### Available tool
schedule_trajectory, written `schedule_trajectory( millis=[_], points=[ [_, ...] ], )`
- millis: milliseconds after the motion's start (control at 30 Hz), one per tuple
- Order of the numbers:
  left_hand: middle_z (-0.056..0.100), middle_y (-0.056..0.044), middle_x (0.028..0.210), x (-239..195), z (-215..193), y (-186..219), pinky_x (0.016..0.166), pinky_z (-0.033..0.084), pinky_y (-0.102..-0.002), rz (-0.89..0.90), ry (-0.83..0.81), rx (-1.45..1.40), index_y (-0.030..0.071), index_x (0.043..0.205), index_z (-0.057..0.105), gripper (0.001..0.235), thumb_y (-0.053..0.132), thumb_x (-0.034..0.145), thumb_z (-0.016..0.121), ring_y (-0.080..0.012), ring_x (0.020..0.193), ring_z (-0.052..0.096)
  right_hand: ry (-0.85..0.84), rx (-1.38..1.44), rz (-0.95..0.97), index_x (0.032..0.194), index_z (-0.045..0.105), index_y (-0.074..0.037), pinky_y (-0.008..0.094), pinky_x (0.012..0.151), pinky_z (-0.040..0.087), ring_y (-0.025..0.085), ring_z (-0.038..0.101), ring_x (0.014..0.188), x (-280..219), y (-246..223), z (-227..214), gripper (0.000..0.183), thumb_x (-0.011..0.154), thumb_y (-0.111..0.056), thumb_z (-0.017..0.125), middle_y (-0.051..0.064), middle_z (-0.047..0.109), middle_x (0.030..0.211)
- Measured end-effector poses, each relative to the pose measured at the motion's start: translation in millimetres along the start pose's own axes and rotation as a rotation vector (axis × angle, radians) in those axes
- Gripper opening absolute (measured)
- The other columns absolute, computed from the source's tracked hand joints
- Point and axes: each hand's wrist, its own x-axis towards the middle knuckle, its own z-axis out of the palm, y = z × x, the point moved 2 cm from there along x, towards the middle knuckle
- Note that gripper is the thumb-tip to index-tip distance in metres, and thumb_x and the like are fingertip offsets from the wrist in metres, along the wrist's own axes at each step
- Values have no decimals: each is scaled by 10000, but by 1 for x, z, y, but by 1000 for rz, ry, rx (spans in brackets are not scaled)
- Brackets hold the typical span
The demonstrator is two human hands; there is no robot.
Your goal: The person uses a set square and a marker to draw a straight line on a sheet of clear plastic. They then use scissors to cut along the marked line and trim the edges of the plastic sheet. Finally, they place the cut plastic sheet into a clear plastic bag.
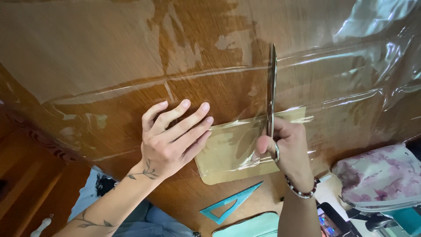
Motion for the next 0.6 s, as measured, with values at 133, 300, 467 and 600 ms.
schedule_trajectory(
  millis=[133, 300, 467, 600],
  points=[
    [744, 45, 1250, -1, 0, -1, 1058, 399, -413, 5, 2, -1, 196, 1080, 825, 109, 216, 1022, 735, -218, 1142, 662, 34, -86, -35, 605, 489, -134, 233, 514, 277, 60, 365, 570, 10, 5, -7, 681, 638, -810, 561, -66, 440, 574],
    [738, 47, 1267, -2, 0, -1, 1066, 393, -416, 1, -7, -6, 203, 1105, 811, 118, 233, 1028, 726, -214, 1165, 652, -3, -94, -34, 604, 512, -140, 236, 521, 257, 58, 351, 564, 18, -4, -8, 733, 651, -871, 492, -69, 441, 575],
    [745, 45, 1250, 1, -2, -1, 1052, 408, -414, -5, 6, -16, 197, 1084, 815, 111, 226, 1023, 726, -210, 1149, 658, 53, -140, -66, 628, 467, -144, 247, 546, 266, 68, 345, 598, 17, 4, -4, 699, 686, -840, 498, -72, 413, 593],
    [744, 34, 1255, 1, -2, -1, 1051, 410, -417, -1, -6, -20, 190, 1095, 819, 126, 222, 1027, 718, -220, 1161, 652, 67, -143, -23, 595, 528, -129, 229, 482, 311, 43, 439, 505, 15, 4, -3, 575, 758, -668, 642, -34, 524, 490]
  ],
)
